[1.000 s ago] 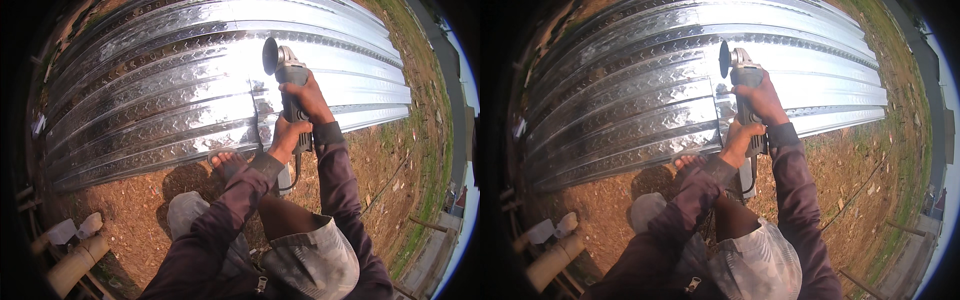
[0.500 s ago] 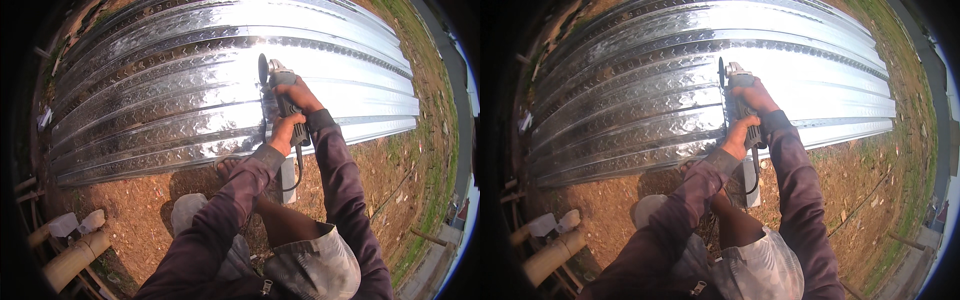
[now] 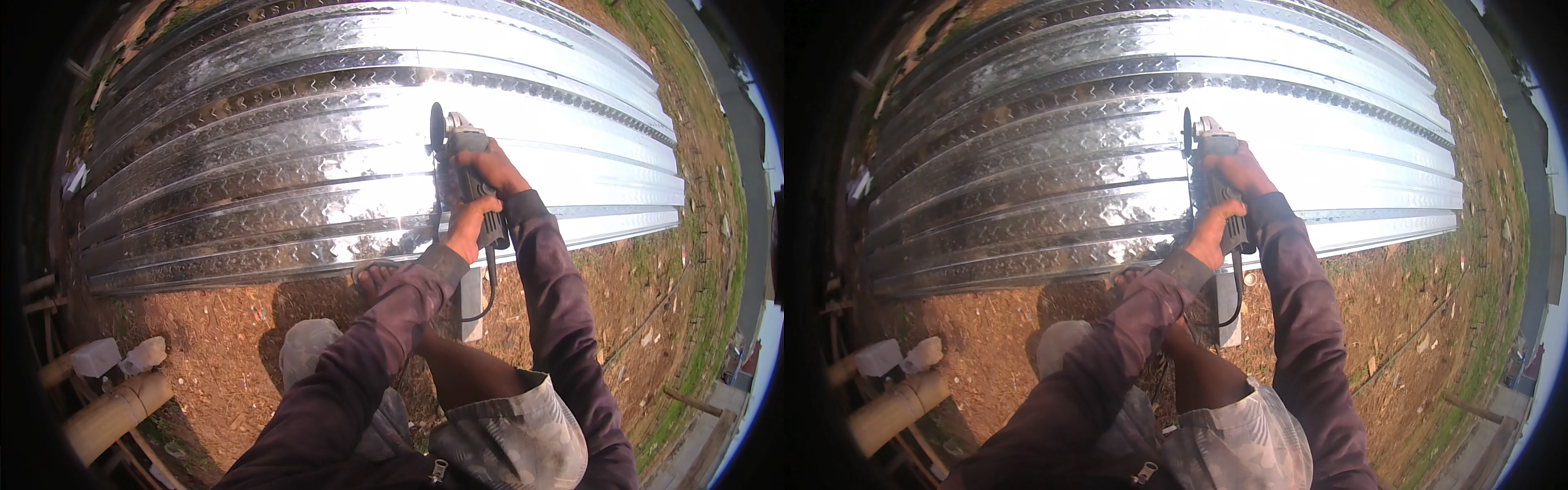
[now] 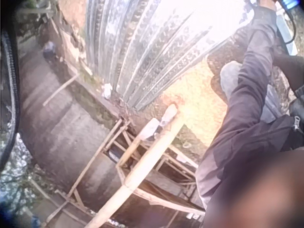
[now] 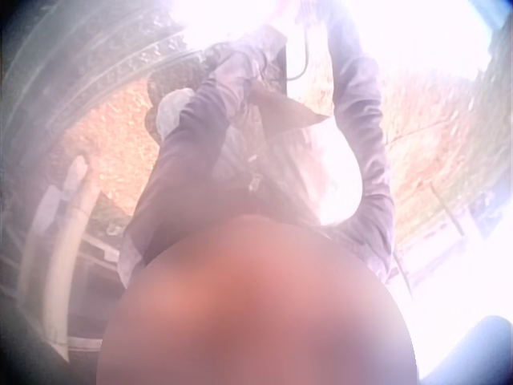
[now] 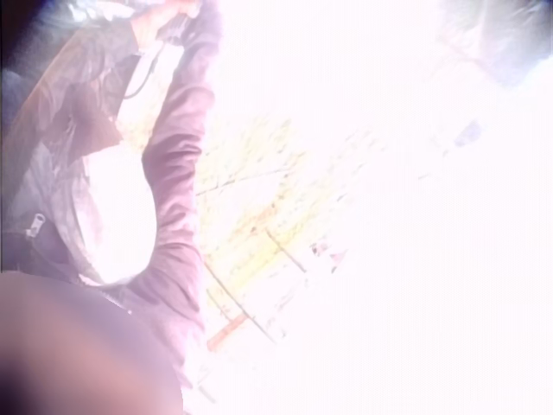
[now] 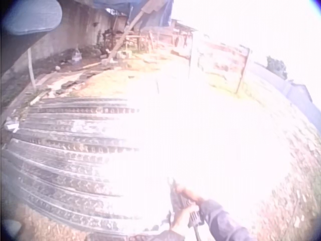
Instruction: The person uses an angle grinder to cut a corrugated metal sheet. They walk to the sheet, position the grinder, and cut along its length, producing sparks. The person adjusts their position and continues cutting until the sheet is separated.
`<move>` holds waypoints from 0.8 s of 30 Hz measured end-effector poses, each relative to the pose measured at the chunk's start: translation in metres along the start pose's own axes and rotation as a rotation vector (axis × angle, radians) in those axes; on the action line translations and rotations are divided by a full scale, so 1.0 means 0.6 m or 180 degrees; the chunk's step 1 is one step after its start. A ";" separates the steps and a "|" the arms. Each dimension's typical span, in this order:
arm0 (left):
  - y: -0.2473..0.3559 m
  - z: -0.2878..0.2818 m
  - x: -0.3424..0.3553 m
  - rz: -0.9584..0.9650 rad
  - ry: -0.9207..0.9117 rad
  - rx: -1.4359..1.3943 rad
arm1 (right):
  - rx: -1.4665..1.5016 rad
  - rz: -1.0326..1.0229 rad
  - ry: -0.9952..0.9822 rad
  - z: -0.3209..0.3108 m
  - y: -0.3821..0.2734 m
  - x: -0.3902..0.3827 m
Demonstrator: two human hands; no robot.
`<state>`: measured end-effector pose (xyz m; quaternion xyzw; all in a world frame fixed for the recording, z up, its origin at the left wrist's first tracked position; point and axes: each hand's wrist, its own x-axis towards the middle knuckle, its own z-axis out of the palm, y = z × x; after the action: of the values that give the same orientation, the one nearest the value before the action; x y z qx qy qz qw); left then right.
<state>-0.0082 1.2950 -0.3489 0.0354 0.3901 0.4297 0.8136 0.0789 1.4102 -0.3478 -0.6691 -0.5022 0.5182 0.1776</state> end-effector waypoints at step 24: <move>0.010 0.010 0.022 -0.0104 0.0170 -0.0224 | 0.0012 -0.0202 -0.0032 0.002 0.014 0.044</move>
<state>-0.0039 1.3098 -0.3506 -0.0112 0.3968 0.4305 0.8106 0.0806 1.4287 -0.3681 -0.6499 -0.5231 0.5166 0.1927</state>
